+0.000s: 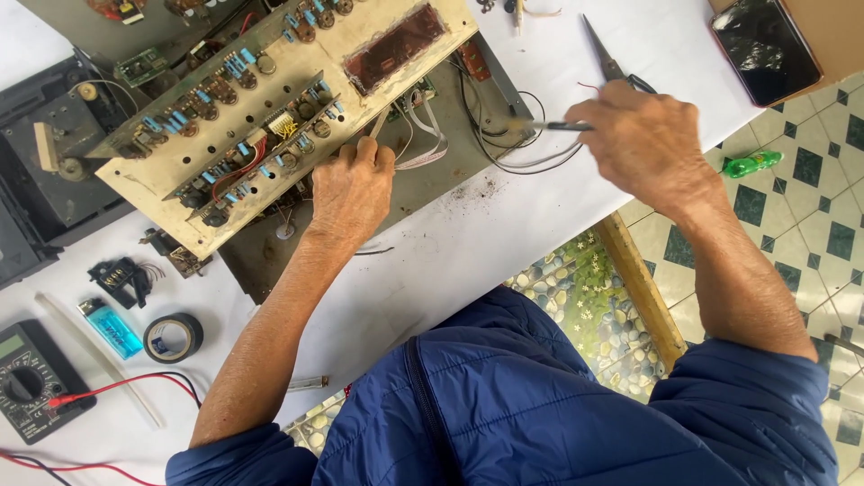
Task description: Reassembling and cleaning the internal components of an electronic device, including circuit boards and wiring.
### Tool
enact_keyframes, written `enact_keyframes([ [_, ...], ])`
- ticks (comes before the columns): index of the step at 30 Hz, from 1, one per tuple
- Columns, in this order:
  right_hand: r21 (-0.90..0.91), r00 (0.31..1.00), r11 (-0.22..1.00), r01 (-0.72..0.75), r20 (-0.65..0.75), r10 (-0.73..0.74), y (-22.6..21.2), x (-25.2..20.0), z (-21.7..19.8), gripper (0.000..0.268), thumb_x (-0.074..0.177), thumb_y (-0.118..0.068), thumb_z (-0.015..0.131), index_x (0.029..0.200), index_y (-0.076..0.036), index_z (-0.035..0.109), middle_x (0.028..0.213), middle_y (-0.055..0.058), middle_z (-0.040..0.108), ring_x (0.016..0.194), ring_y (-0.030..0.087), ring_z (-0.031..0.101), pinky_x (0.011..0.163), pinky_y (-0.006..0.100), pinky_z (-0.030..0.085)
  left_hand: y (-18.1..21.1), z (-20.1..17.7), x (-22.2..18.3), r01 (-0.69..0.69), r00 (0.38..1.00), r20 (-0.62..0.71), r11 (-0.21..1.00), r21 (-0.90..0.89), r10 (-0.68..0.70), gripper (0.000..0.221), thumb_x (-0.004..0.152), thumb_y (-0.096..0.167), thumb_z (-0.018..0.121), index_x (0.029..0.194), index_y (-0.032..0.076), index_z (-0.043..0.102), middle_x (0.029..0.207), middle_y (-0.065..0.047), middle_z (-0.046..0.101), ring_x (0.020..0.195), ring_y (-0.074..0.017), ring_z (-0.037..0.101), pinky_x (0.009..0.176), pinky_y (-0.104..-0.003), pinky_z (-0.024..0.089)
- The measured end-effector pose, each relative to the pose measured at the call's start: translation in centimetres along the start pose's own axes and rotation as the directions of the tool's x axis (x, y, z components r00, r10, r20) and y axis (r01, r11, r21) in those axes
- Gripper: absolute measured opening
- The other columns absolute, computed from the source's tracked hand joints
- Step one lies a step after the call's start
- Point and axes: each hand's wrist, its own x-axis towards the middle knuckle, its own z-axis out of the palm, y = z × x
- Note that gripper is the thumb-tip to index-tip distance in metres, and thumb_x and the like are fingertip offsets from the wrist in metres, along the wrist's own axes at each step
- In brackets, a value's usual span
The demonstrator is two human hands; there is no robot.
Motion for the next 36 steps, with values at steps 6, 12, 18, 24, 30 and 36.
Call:
enact_keyframes([
  [6, 0.482, 0.983, 0.858, -0.177, 0.131, 0.130, 1.7, -4.2, 2.0, 0.016, 0.111, -0.011, 0.059, 0.119, -0.004, 0.071, 0.102, 0.017, 0.072, 0.071, 0.024, 0.069, 0.057, 0.038, 0.061, 1.2, -2.3, 2.0, -0.026, 1.000, -0.011, 0.996, 0.084, 0.027, 0.018, 0.062, 0.011, 0.073, 0.073, 0.017, 0.059, 0.081, -0.002, 0.058, 0.055, -0.0125, 0.050, 0.041, -0.025, 0.043],
  [12, 0.562, 0.975, 0.807, -0.179, -0.011, 0.223, 0.7, -7.2, 3.3, 0.016, 0.102, -0.008, 0.068, 0.116, -0.005, 0.074, 0.094, 0.009, 0.070, 0.070, 0.020, 0.062, 0.065, 0.037, 0.049, 3.0, -3.2, 5.7, -0.221, 0.971, -0.066, 0.970, 0.103, 0.228, 0.030, 0.058, 0.000, 0.070, 0.078, 0.017, 0.056, 0.092, -0.001, 0.048, 0.091, -0.0209, 0.047, 0.077, -0.034, 0.035],
  [18, 0.690, 0.927, 0.651, -0.316, 0.081, 0.365, -0.9, -7.7, 4.5, 0.018, 0.098, -0.004, 0.066, 0.114, -0.003, 0.073, 0.101, 0.010, 0.073, 0.072, 0.018, 0.061, 0.067, 0.034, 0.050, 5.0, 3.0, 7.6, -0.337, 0.942, -0.048, 0.936, -0.107, 0.333, 0.029, 0.080, 0.013, 0.082, 0.106, 0.018, 0.070, 0.118, -0.005, 0.057, 0.114, -0.0264, 0.051, 0.096, -0.045, 0.042],
  [24, 0.808, 0.866, 0.454, -0.375, 0.131, 0.483, -1.0, -8.1, 6.2, 0.013, 0.102, -0.001, 0.073, 0.114, -0.001, 0.075, 0.085, 0.020, 0.070, 0.077, 0.033, 0.071, 0.060, 0.035, 0.056, 6.6, 5.0, 8.9, -0.252, 0.950, 0.069, 0.881, -0.401, 0.304, 0.030, 0.081, 0.006, 0.082, 0.107, 0.017, 0.072, 0.115, -0.014, 0.061, 0.121, -0.0374, 0.057, 0.098, -0.053, 0.040],
  [30, 0.822, 0.851, 0.441, -0.360, 0.096, 0.516, -1.6, -8.3, 5.4, 0.012, 0.102, 0.000, 0.072, 0.113, 0.001, 0.075, 0.086, 0.022, 0.071, 0.079, 0.036, 0.071, 0.061, 0.038, 0.055, 7.4, 6.3, 9.5, -0.285, 0.951, -0.009, 0.859, -0.425, 0.311, 0.012, 0.083, 0.008, 0.080, 0.093, 0.011, 0.075, 0.117, -0.014, 0.053, 0.119, -0.0374, 0.050, 0.097, -0.053, 0.037],
  [36, 0.824, 0.847, 0.448, -0.347, 0.070, 0.527, -1.6, -9.3, 4.9, 0.012, 0.102, -0.006, 0.074, 0.114, -0.004, 0.076, 0.090, 0.018, 0.072, 0.082, 0.034, 0.072, 0.064, 0.037, 0.054, 7.9, 6.7, 10.4, -0.307, 0.948, -0.047, 0.860, -0.407, 0.316, 0.010, 0.083, 0.009, 0.081, 0.089, 0.011, 0.074, 0.113, -0.010, 0.048, 0.114, -0.0332, 0.048, 0.098, -0.053, 0.034],
])
